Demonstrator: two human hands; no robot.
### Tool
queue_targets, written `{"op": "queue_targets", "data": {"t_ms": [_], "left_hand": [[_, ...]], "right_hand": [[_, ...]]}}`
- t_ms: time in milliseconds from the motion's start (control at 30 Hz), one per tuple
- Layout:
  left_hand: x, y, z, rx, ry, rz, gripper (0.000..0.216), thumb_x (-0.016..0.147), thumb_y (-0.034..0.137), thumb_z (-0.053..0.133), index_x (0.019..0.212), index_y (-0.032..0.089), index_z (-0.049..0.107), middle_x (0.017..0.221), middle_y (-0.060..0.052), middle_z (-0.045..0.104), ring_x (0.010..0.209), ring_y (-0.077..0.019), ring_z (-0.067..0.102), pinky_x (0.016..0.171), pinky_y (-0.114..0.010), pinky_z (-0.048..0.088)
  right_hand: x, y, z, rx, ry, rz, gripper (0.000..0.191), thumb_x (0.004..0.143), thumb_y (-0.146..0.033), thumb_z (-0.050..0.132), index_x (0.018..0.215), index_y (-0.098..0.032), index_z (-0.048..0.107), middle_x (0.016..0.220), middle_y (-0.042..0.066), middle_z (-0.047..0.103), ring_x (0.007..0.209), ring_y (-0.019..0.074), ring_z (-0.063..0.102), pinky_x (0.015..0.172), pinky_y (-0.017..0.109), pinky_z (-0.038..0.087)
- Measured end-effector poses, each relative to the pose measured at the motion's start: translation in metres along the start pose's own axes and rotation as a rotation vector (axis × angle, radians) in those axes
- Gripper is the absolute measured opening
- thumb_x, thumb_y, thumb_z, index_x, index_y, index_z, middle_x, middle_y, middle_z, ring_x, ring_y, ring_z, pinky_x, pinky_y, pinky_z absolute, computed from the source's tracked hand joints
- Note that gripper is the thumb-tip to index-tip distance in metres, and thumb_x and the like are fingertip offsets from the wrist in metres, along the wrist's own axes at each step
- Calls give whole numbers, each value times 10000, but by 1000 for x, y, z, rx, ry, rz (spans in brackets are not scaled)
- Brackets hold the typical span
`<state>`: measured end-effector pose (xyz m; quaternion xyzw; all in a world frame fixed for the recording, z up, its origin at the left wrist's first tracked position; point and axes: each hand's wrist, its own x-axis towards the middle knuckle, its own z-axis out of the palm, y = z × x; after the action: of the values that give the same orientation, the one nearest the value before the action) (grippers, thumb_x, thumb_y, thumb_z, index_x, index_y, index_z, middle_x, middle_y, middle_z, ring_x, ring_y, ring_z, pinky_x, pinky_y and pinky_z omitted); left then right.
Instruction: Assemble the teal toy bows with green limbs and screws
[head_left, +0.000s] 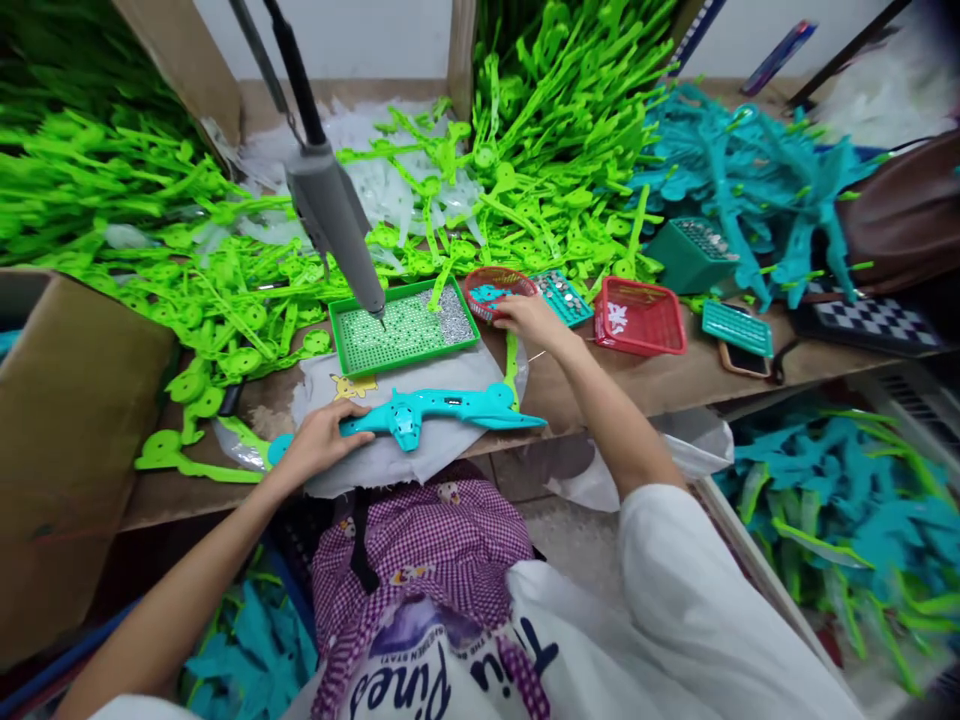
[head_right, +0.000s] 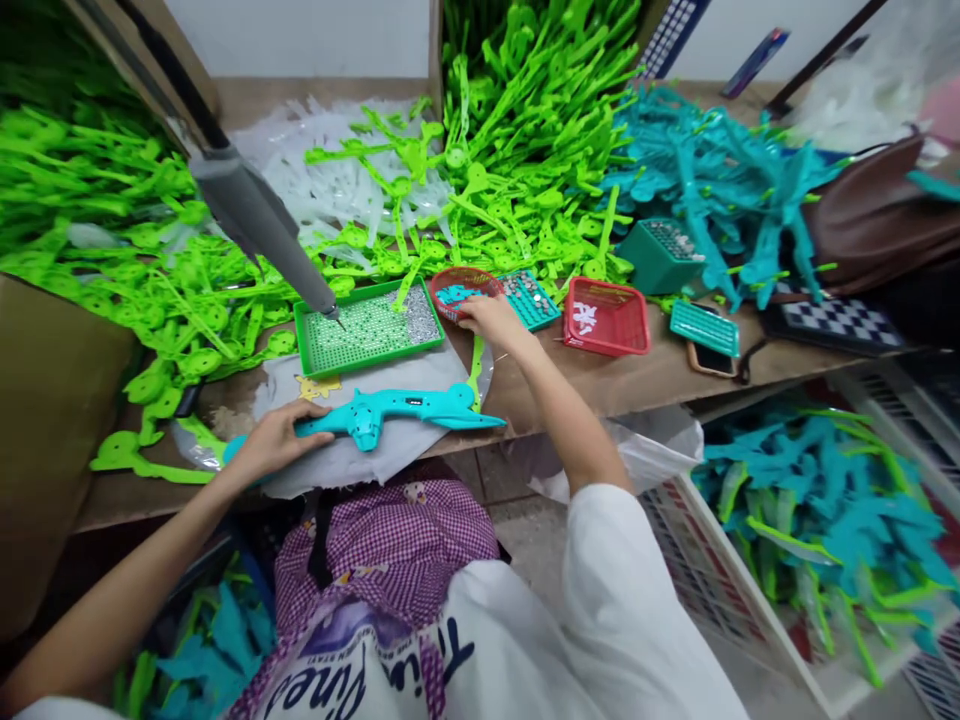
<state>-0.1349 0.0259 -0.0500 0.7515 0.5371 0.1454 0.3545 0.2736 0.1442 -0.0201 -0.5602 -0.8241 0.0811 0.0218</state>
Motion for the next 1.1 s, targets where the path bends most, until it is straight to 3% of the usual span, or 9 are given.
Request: {"op": "queue_targets", "data": {"t_ms": [200,333,400,467,567,767,967,1033,1100], "left_hand": [[1,-1,0,-4,5,10,454,741,559,729,1014,197,739,1084,-109,771,1019,-317,722,960,-470,564],[0,-1,0,7,1,6,423,762,523,729,1034,199,740,1110,-100,769,1046,-314,719,970,-464,562],[0,0,0,12,-3,7,395,769,495,734,1036,204,739,1118,-92,770,1059,-308,716,982,-458,557],[-1,1,1,11,-11,10,379,772,469,740,1044,206,734,1129,-85,769,1074,-301,712,998,-452,549],[-1,1,1,11,-18,3,382,770,448,751,1055,194,729,1148,-91,764,1089,-300,707,1005,-448,542],[-2,3,3,51,-11,-3,337,786,407,756,1057,208,735,1149,-85,767,1105,-306,705,1003,-447,539],[-1,3,2,28,-20,-1,325,778,366,775,1058,207,734,1165,-79,763,1115,-299,702,1001,-433,537],[-1,3,2,17,-23,0,324,777,362,780,1058,210,728,1173,-76,760,1112,-292,703,1012,-438,531],[-2,5,1,10,-29,1,318,785,351,778,1064,211,722,1183,-75,757,1110,-283,702,1017,-440,527]], "right_hand": [[62,-11,16,74,-19,-1,205,938,-247,549,1010,-178,728,1138,121,732,1022,253,635,867,345,432],[67,-6,11,91,-45,31,250,891,-249,627,1098,-146,720,1162,147,735,1057,290,650,908,386,454],[64,4,3,178,-65,43,408,817,-282,734,1206,-164,696,1179,131,743,1063,308,667,916,410,486],[64,12,-5,310,17,72,496,831,-295,726,1307,-178,647,1227,121,737,1086,300,678,933,412,517],[76,8,-7,321,164,191,352,920,-282,601,1244,-165,673,1221,134,740,1115,295,682,981,415,526],[103,-19,17,154,50,362,247,899,-249,611,1093,-148,726,1244,195,722,1160,349,669,999,464,512],[92,-6,8,186,147,383,294,973,-241,480,1100,-155,731,1212,176,739,1167,326,672,1044,452,483],[78,-17,1,278,207,381,323,994,-264,442,1129,-143,710,1094,165,760,1045,295,709,978,429,515],[56,-40,-5,435,232,255,331,1003,-324,451,1132,-149,701,966,127,759,906,252,717,886,389,541]]}}
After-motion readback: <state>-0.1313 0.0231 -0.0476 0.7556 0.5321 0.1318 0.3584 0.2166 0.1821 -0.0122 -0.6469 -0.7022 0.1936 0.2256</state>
